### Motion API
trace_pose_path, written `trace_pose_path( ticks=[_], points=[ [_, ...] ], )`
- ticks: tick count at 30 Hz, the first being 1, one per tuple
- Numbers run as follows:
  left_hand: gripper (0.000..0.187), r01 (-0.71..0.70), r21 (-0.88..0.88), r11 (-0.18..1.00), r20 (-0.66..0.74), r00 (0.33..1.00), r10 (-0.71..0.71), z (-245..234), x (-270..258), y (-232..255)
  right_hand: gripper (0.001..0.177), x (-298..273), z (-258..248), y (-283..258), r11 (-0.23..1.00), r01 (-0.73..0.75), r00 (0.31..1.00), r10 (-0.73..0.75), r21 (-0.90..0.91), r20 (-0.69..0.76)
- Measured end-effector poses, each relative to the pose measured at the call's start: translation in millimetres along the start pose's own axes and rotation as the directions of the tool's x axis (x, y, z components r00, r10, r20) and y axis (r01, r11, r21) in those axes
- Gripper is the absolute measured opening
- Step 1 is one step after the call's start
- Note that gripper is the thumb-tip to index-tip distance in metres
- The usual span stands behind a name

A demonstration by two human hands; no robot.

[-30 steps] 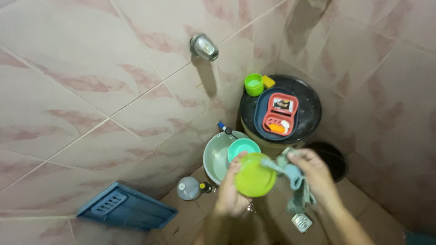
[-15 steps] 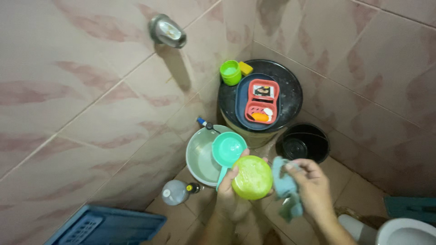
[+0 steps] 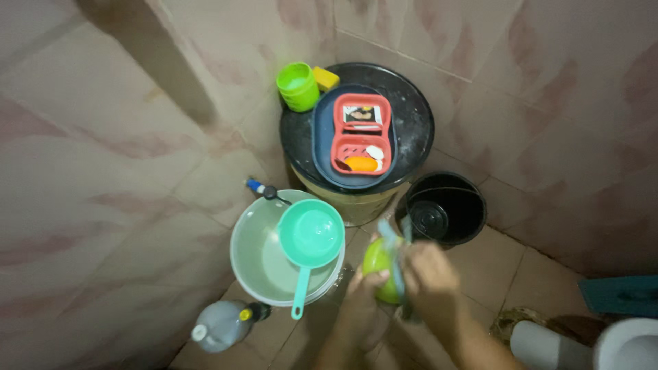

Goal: The person washes a green plastic container using a cloth and water from a bucket. They scrub the container's interior and exterior, rinse it with a scoop, and place it on a nearby surface.

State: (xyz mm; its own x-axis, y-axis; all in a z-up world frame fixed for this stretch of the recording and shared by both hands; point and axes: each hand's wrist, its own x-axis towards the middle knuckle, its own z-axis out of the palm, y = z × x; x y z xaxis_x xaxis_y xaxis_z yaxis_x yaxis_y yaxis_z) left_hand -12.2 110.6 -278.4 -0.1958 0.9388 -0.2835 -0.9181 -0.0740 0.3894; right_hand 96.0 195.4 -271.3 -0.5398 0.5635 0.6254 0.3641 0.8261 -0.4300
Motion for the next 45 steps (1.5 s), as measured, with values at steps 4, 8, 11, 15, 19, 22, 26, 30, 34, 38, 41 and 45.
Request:
trace_pose_path(
  ticks=[4, 8, 11, 15, 19, 22, 26, 30, 34, 38, 41, 45],
  points=[
    [0.084, -0.004, 0.076, 0.997, 0.092, 0.996, -0.003, -61.2, 31.1, -21.6, 0.022, -31.8, 55.7, 45.3, 0.987, 0.057, 0.995, -0.044, 0.147, -0.093],
    [0.085, 0.002, 0.123, 0.992, -0.004, 1.000, -0.001, -156.1, 59.5, -57.1, 0.028, -75.6, 102.1, 79.5, 0.970, 0.242, 0.969, -0.241, -0.014, 0.058],
    [0.069, -0.033, 0.227, 0.973, -0.118, 0.991, 0.061, -251.1, 73.5, -103.0, 0.030, -124.9, 136.8, 89.0, 0.972, -0.079, 0.973, 0.026, 0.222, 0.230],
    [0.054, -0.085, 0.357, 0.930, -0.170, 0.973, 0.154, -385.0, 63.3, -145.3, 0.036, -177.0, 182.5, 100.3, 0.728, -0.550, 0.646, 0.060, 0.409, 0.761],
    [0.050, -0.119, -0.016, 0.993, -0.454, 0.885, 0.099, -447.4, 44.6, -166.8, 0.036, -189.5, 242.2, 85.1, 0.768, -0.541, 0.667, 0.144, 0.343, 0.731],
    [0.047, -0.268, -0.072, 0.961, -0.493, 0.847, 0.200, -447.4, 38.0, -157.7, 0.042, -175.8, 309.5, 50.7, 0.166, -0.938, 0.339, 0.271, 0.303, 0.901],
    [0.041, -0.299, 0.004, 0.954, -0.538, 0.803, 0.254, -425.5, 31.8, -142.2, 0.038, -148.2, 373.2, 24.9, -0.189, -0.953, 0.167, 0.326, 0.237, 0.930],
    [0.040, -0.275, 0.028, 0.961, -0.549, 0.799, 0.245, -409.9, 31.4, -137.4, 0.025, -144.2, 365.4, 27.9, -0.088, -0.932, 0.291, 0.393, 0.351, 0.872],
    [0.034, -0.194, 0.172, 0.966, -0.475, 0.843, 0.253, -407.9, 34.0, -134.7, 0.025, -156.4, 318.3, 55.5, 0.343, -0.910, 0.364, 0.399, 0.231, 0.842],
    [0.031, 0.030, 0.377, 0.926, -0.553, 0.809, 0.199, -408.4, 54.4, -125.9, 0.035, -157.2, 311.6, 67.7, 0.995, -0.093, 0.741, 0.090, -0.030, 0.665],
    [0.029, 0.122, 0.443, 0.888, -0.548, 0.821, 0.160, -408.8, 75.6, -121.9, 0.014, -147.6, 320.7, 67.6, 0.986, 0.062, 0.709, 0.065, -0.154, 0.702],
    [0.019, -0.185, 0.600, 0.779, -0.250, 0.881, 0.402, -409.4, 89.1, -122.3, 0.023, -140.3, 305.5, 75.3, 0.479, -0.872, 0.272, 0.299, 0.103, 0.915]
  ],
)
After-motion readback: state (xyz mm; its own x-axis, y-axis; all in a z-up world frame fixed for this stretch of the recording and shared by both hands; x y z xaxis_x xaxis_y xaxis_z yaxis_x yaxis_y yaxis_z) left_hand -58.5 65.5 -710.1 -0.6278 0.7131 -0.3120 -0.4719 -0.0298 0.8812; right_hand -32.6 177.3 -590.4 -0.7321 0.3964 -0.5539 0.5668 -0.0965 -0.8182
